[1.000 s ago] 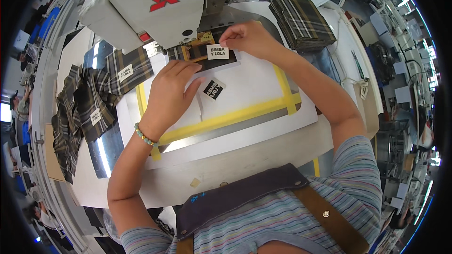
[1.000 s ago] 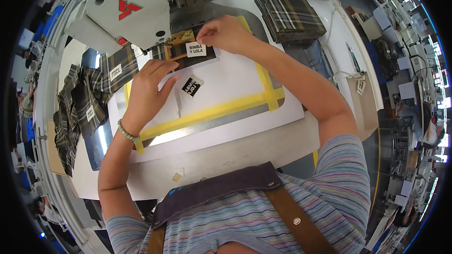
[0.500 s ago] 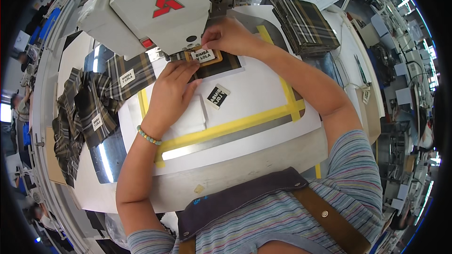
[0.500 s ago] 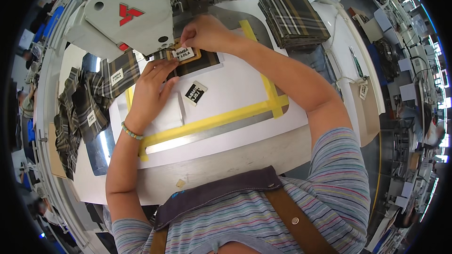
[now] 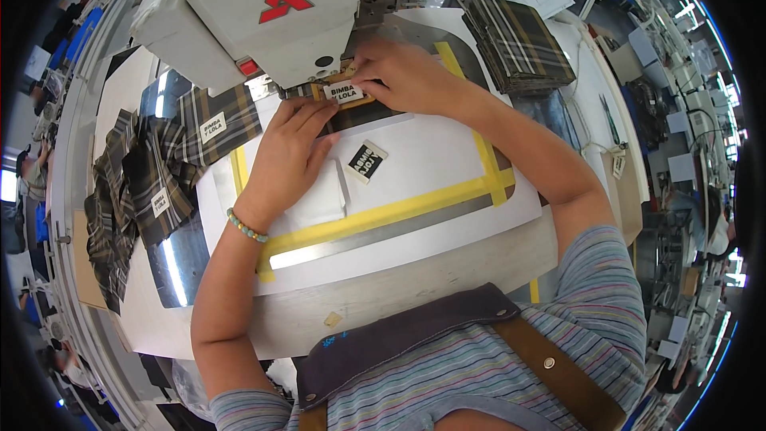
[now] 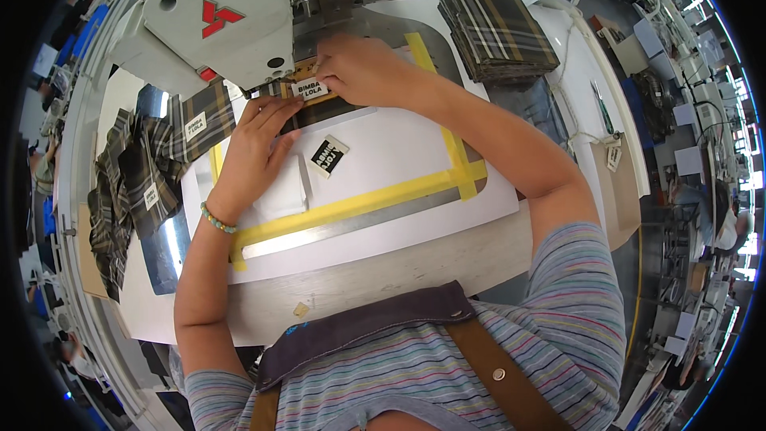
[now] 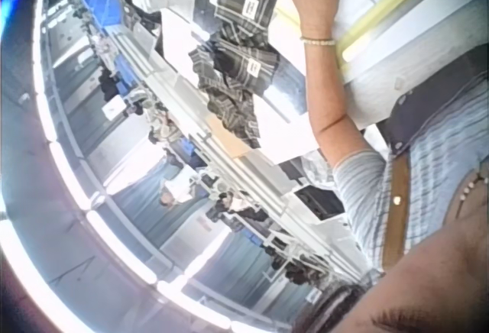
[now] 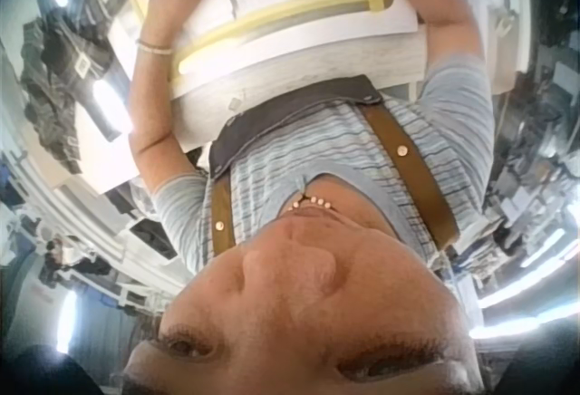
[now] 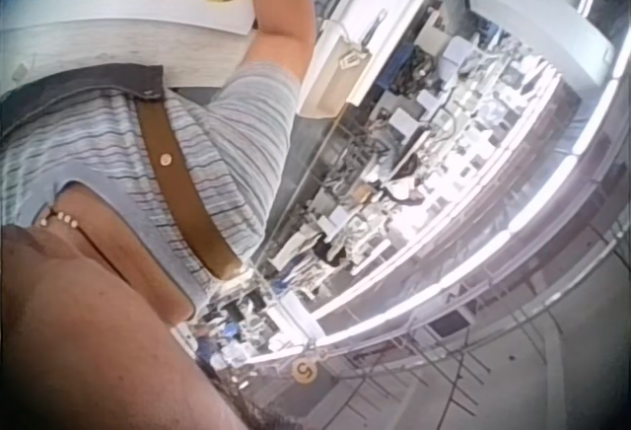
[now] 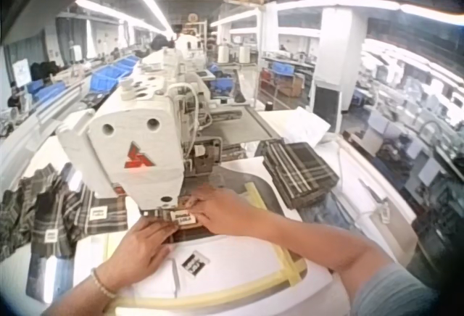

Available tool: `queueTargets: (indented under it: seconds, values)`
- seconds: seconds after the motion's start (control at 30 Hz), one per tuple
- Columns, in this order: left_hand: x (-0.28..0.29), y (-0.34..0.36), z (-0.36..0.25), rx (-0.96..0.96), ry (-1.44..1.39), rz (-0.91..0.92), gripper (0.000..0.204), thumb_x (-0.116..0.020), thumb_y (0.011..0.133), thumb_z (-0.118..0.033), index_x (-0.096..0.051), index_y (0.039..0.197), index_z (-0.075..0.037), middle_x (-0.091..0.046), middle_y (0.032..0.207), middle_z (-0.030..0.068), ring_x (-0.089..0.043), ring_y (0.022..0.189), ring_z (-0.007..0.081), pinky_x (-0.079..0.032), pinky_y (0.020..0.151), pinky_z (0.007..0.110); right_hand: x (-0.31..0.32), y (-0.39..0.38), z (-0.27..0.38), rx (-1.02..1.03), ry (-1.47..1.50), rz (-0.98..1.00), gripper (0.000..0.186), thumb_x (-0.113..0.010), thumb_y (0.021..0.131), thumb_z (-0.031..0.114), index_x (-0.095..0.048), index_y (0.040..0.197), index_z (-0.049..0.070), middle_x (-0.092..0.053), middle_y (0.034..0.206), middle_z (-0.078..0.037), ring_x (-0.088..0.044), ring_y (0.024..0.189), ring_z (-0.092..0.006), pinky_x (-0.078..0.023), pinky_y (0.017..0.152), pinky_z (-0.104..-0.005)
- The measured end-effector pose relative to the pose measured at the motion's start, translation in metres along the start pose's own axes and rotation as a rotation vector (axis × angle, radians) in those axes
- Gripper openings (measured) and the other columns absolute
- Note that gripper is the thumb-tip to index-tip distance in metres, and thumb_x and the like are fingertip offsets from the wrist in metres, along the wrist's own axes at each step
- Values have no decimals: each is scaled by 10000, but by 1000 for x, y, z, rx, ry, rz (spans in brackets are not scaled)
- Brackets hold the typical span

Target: The person sews brand labels onto plaid fabric pieces using a sewing machine. They repeatedly pick up a fabric piece, place a label on it, align it under the presser foot, and sew it in place. Finished pieces are stacked to the left.

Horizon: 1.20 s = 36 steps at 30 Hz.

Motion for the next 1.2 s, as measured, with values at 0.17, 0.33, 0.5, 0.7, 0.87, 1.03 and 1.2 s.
queueTargets:
  seconds: [0.17,0.33,0.5,0.7,0.87,1.03,1.2]
  values:
    - [-1,1,3,35,-46,8,374,-709,969,-90,-695,1337,-23,-704,1342,167,-586,1298,391,-492,1128,466,-4,-11,13,95,-230,1,176,-735,887,71,-807,1046,50,-703,1103,-61,-685,1063,-264,-602,873,-421]
    - [2,3,5,45,-90,3,339,-723,962,-88,-712,1290,-5,-724,1319,161,-589,1293,381,-496,1114,464,-13,-8,28,201,-270,23,286,-693,879,45,-782,1148,8,-724,1191,-72,-668,1157,-276,-583,994,-409]
    - [-2,0,11,49,-142,-58,256,-755,942,-86,-748,1174,22,-766,1216,155,-617,1236,368,-528,1053,457,-27,-18,28,238,-164,-7,347,-651,920,65,-757,1245,5,-719,1334,-86,-654,1251,-273,-532,1101,-401]
    - [5,0,10,80,-131,-134,195,-750,944,-74,-770,1116,15,-783,1111,140,-694,1073,356,-574,942,443,-24,-15,32,260,-165,44,346,-663,929,67,-749,1258,5,-711,1387,-86,-647,1279,-282,-529,1111,-410]
    - [16,-1,15,142,-52,-118,210,-726,960,-52,-763,1160,0,-777,1167,144,-700,1097,365,-568,960,430,-22,-13,30,173,-33,18,311,-653,937,64,-754,1228,21,-721,1344,-108,-645,1260,-296,-528,1100,-427]
    - [12,-2,21,74,100,-6,311,-698,970,-43,-716,1275,13,-717,1360,153,-633,1278,384,-522,1086,460,-24,-18,17,151,103,-43,264,-638,950,83,-779,1172,58,-727,1295,-90,-646,1220,-307,-516,1104,-433]
    - [12,-8,26,12,181,65,357,-693,961,-36,-693,1314,18,-684,1425,152,-590,1347,397,-489,1147,471,-22,-17,17,129,104,-28,248,-636,945,68,-791,1139,62,-729,1300,-76,-638,1232,-303,-507,1118,-434]
Point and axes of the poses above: each hand's wrist, its own y-axis towards the middle knuckle, its own x-axis out of the back of the hand, z = x × y, the point moved 5 cm from there along y, towards the middle knuckle
